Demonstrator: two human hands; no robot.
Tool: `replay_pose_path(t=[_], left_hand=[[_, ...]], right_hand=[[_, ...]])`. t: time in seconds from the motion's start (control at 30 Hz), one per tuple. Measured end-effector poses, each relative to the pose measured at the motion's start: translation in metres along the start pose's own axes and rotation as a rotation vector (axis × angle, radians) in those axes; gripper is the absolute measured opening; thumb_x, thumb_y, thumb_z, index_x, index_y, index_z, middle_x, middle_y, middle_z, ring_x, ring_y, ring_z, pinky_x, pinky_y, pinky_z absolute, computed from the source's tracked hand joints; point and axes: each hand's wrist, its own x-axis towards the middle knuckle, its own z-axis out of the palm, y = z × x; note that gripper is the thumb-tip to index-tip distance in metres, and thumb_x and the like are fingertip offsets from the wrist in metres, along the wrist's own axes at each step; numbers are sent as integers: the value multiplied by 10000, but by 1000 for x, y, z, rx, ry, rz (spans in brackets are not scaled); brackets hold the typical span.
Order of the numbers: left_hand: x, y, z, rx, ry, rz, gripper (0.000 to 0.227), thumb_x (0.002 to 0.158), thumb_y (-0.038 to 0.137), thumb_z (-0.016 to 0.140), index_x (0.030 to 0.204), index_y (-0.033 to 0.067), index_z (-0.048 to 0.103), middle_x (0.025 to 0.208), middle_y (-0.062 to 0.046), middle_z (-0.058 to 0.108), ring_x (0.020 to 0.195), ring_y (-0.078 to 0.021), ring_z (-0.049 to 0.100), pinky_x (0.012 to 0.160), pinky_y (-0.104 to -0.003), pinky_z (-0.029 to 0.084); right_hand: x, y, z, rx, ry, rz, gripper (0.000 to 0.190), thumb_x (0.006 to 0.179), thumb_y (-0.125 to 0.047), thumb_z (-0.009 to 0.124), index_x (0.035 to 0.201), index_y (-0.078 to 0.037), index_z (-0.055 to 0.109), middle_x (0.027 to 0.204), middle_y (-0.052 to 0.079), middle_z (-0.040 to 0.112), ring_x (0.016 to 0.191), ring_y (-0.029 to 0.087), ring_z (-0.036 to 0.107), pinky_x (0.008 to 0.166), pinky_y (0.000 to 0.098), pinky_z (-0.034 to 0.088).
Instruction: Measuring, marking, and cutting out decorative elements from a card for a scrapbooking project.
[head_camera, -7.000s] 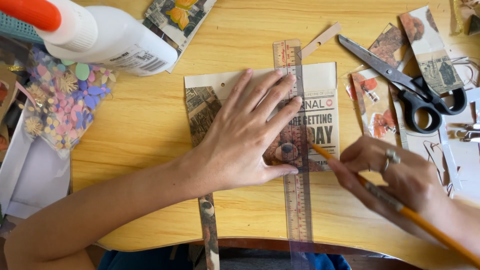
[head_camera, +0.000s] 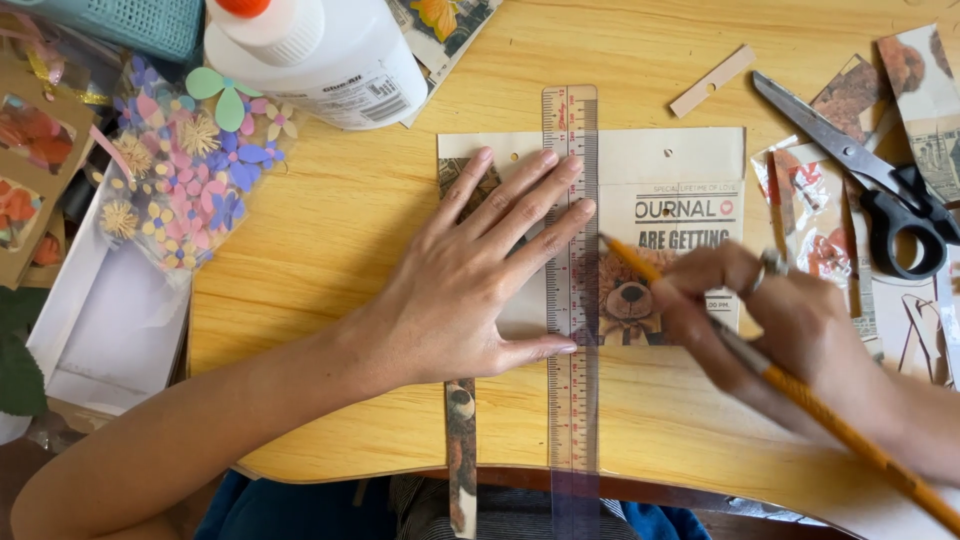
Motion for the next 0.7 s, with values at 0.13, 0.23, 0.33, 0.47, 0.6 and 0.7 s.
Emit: replay_pose_path(t=[0.13, 0.23, 0.33, 0.47, 0.6, 0.7], left_hand=[[0, 0, 1, 34, -17, -2, 1026, 791, 801, 565, 1464, 87, 264, 1536, -169, 196, 1448, -303, 188, 1180, -546, 90], [0, 1, -2, 8, 6, 4, 983, 803, 770, 538, 1448, 62, 318, 1523, -180, 223, 1435, -304, 209, 1175, -543, 99], [1, 1, -2, 20, 10, 10, 992, 792, 755, 584, 1446, 58, 316, 1520, -183, 243, 1430, -307, 225, 1173, -539, 100], [2, 1, 2, 17, 3, 5, 998, 786, 764, 579, 1450, 72, 304, 1530, -176, 212, 1440, -297, 191, 1178, -536, 84], [0, -1, 3, -30, 4, 1, 1042, 723, 755, 665, 1442, 94, 300, 1533, -168, 210, 1444, -295, 189, 1181, -542, 54], [-7, -5, -9, 53, -33, -14, 1119, 689, 768, 684, 1454, 138, 165, 1552, -164, 184, 1459, -270, 167, 1193, -543, 31]], right_hand=[[-17, -18, 4, 19, -6, -19, 82, 877, 2, 524, 796, -4, 520, 621, 42, 641, 442, 42, 658, 268, 48, 529], [-24, -33, 2, 120, -77, -18, 74, 873, -24, 512, 802, -39, 523, 703, 33, 621, 532, 78, 682, 390, 117, 575], [-33, -43, -1, 103, -136, -135, 98, 855, -23, 540, 908, 48, 497, 867, 115, 599, 775, 215, 676, 624, 277, 539], [-42, -41, 5, 191, -71, -97, 117, 824, -14, 592, 900, 45, 525, 824, 126, 605, 692, 227, 685, 547, 276, 528], [-68, -1, 8, -39, 119, -183, 50, 845, -155, 580, 878, -139, 546, 708, -22, 676, 564, 30, 689, 430, 100, 588], [-45, -20, -26, -150, 240, 32, 210, 772, -5, 688, 952, 47, 593, 961, 157, 687, 882, 202, 713, 763, 246, 579]])
